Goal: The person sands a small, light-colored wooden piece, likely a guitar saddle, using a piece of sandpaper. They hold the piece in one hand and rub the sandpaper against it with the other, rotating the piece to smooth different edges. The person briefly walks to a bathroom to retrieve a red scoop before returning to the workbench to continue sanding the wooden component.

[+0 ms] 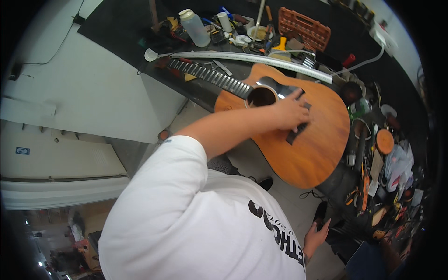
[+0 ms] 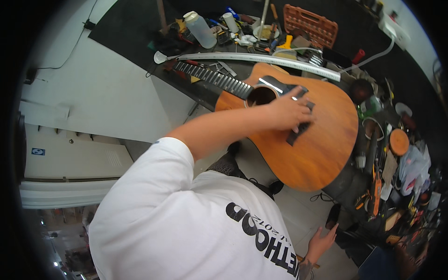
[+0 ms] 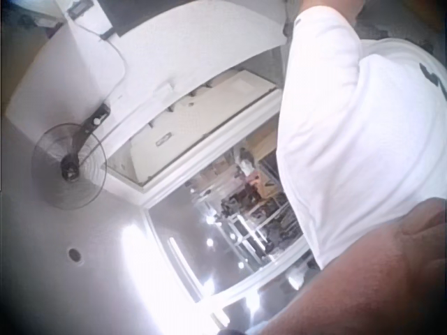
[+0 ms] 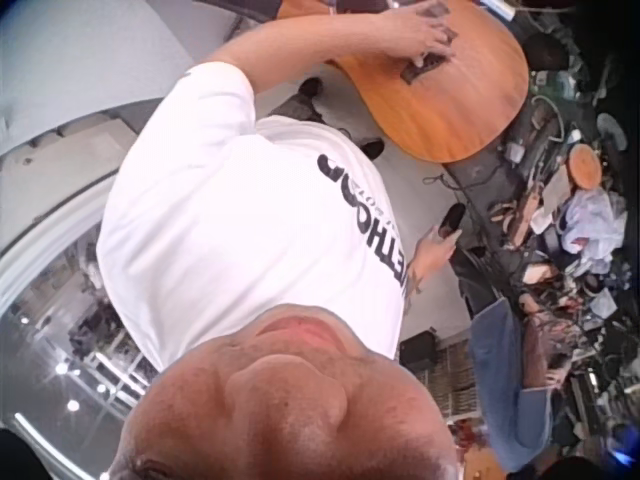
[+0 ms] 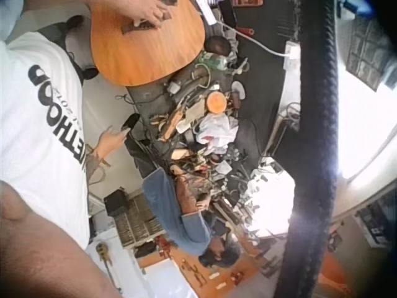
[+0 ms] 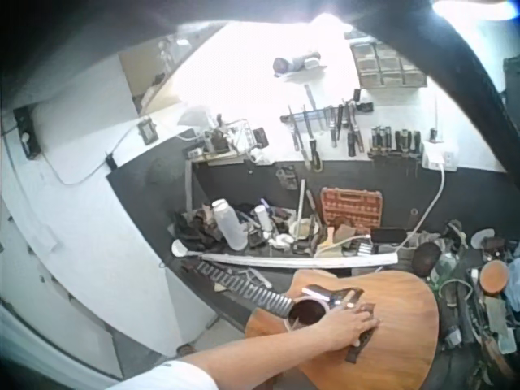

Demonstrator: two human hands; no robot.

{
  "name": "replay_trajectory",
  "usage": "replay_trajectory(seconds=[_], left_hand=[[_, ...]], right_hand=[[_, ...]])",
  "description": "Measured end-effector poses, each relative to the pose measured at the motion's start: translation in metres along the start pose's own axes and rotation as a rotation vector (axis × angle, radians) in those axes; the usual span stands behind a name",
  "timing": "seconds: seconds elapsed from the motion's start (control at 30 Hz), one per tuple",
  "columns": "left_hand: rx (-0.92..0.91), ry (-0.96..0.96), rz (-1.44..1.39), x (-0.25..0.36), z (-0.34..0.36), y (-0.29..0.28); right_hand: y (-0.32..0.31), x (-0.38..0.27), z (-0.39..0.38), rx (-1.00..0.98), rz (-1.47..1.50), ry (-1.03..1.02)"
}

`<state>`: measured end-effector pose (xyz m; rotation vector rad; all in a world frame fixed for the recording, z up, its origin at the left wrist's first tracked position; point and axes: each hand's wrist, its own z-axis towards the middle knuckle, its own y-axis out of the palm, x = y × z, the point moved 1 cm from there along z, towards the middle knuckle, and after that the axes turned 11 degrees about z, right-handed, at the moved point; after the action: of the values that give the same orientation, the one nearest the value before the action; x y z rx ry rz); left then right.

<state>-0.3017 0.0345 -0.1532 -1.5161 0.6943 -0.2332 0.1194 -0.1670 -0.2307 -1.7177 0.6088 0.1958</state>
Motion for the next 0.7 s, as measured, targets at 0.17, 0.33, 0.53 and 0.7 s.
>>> replay_trajectory(seconds=[0.17, 0.33, 0.53, 0.7], left_hand=[[0.089, -0.026, -0.147, -0.015, -0.015, 0.018], [0.447, -0.012, -0.456, -0.087, -0.103, 0.029], [0.393, -0.556, -0.729, -0.326, -0.288, 0.124], [-0.082, -0.906, -0.620, -0.485, -0.345, 0.200]], right_hand=[[0.019, -0.057, -0.004, 0.017, -0.038, -0.030], [0.062, -0.103, -0.038, 0.089, -0.247, 0.243], [0.146, -0.171, -0.140, 0.054, -0.367, 0.510], [0.206, -0.228, -0.228, -0.021, -0.281, 0.596]])
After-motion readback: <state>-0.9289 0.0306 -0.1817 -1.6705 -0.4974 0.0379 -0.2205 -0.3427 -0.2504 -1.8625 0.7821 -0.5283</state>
